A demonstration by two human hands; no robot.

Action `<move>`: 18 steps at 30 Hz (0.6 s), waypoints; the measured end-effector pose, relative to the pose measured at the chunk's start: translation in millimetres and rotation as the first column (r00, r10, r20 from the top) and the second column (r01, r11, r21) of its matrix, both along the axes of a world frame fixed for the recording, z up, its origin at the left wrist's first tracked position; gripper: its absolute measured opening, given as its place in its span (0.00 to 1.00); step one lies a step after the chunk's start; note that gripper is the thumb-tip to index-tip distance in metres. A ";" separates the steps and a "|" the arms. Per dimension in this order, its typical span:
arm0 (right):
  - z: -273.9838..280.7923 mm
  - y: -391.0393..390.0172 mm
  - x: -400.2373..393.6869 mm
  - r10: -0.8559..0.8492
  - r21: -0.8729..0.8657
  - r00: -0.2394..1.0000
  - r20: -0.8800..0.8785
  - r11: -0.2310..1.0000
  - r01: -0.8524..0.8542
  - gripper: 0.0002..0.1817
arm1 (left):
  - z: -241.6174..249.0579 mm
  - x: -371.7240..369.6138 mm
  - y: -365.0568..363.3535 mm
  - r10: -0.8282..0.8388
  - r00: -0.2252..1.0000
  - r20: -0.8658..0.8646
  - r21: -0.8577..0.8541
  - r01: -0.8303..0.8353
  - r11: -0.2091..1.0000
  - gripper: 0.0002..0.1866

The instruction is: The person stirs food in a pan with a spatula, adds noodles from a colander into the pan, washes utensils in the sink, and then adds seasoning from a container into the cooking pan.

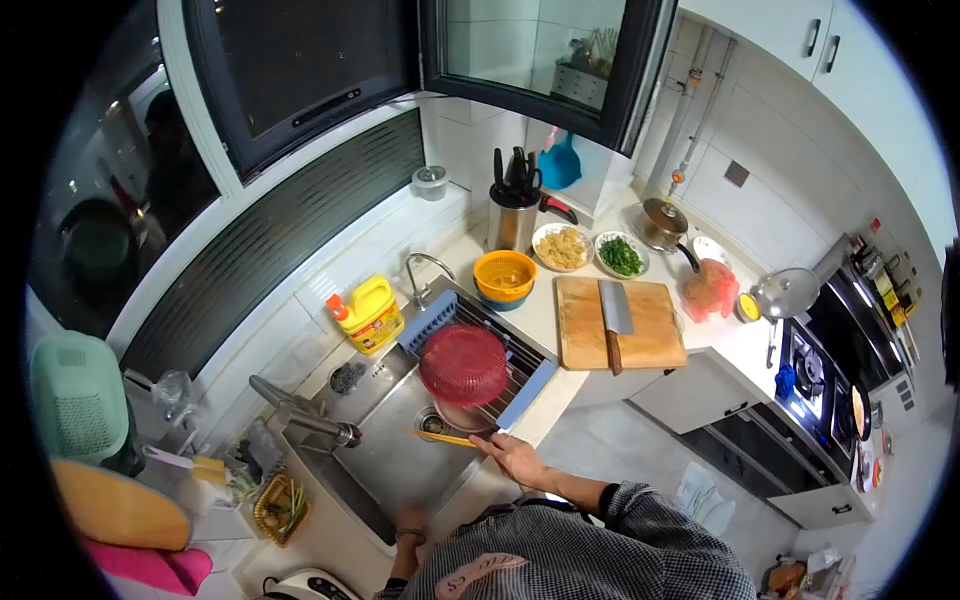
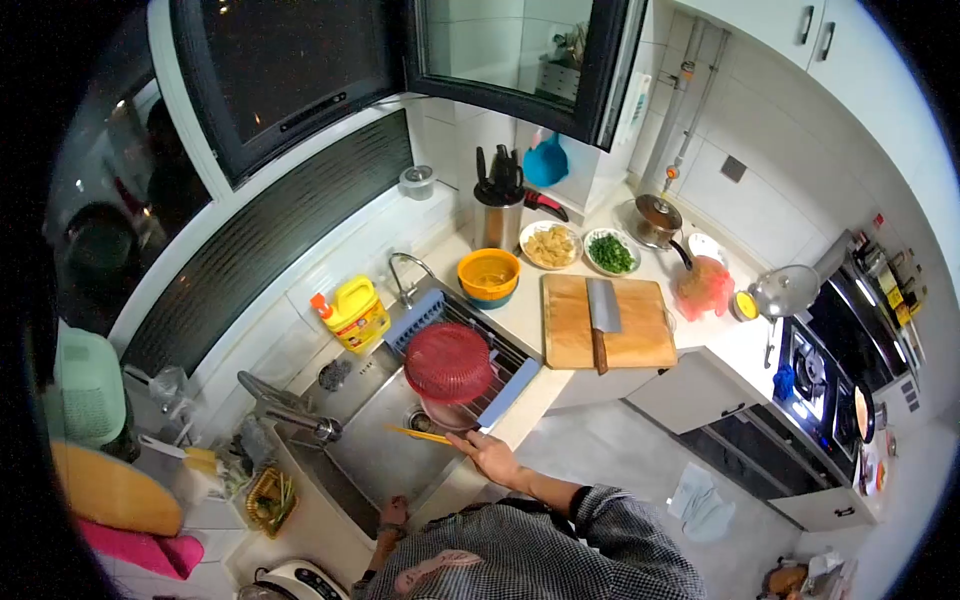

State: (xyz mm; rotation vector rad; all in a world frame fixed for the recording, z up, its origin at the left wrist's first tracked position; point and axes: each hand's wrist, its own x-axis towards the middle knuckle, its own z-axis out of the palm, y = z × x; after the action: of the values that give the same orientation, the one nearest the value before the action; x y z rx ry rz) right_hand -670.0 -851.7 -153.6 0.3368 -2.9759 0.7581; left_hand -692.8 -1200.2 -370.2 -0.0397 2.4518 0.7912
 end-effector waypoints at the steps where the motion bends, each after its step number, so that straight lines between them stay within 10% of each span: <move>1: -5.8 -0.3 -3.0 -0.013 0.129 0.998 0.067 0.992 0.004 0.34 | 1.8 -0.2 -0.3 0.038 0.998 0.045 0.014 -0.039 0.999 0.22; 4: -19.2 1.7 5.4 -0.070 0.323 0.982 0.174 0.946 0.011 0.36 | 8.9 -0.2 -1.3 0.102 0.990 0.096 0.027 -0.105 0.994 0.21; 10: -7.9 3.1 30.4 -0.051 0.052 0.999 0.015 0.997 0.050 0.37 | 19.8 -3.3 0.5 0.031 0.999 0.038 0.114 -0.035 0.993 0.22; 12: 5.9 7.0 31.5 -0.105 0.042 0.958 0.266 0.994 0.097 0.34 | 47.0 -7.9 8.9 -0.353 0.936 0.005 -0.160 0.349 0.923 0.24; 16: 31.2 29.3 34.3 -0.074 -0.195 0.985 -0.153 0.980 0.043 0.29 | 36.5 -26.6 -18.0 0.268 0.957 -0.107 0.144 -0.252 0.957 0.43; 18: 47.5 52.7 37.2 -0.096 -0.235 0.991 -0.092 0.969 0.072 0.32 | 53.4 -27.7 -6.7 0.264 0.951 -0.161 -0.059 -0.277 0.959 0.43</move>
State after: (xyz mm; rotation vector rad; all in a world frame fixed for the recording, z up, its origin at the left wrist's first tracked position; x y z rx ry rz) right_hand -632.8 -799.0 -106.1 0.2271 -2.7491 1.0311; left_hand -720.5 -1206.9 -316.8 -0.3671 2.6581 0.8355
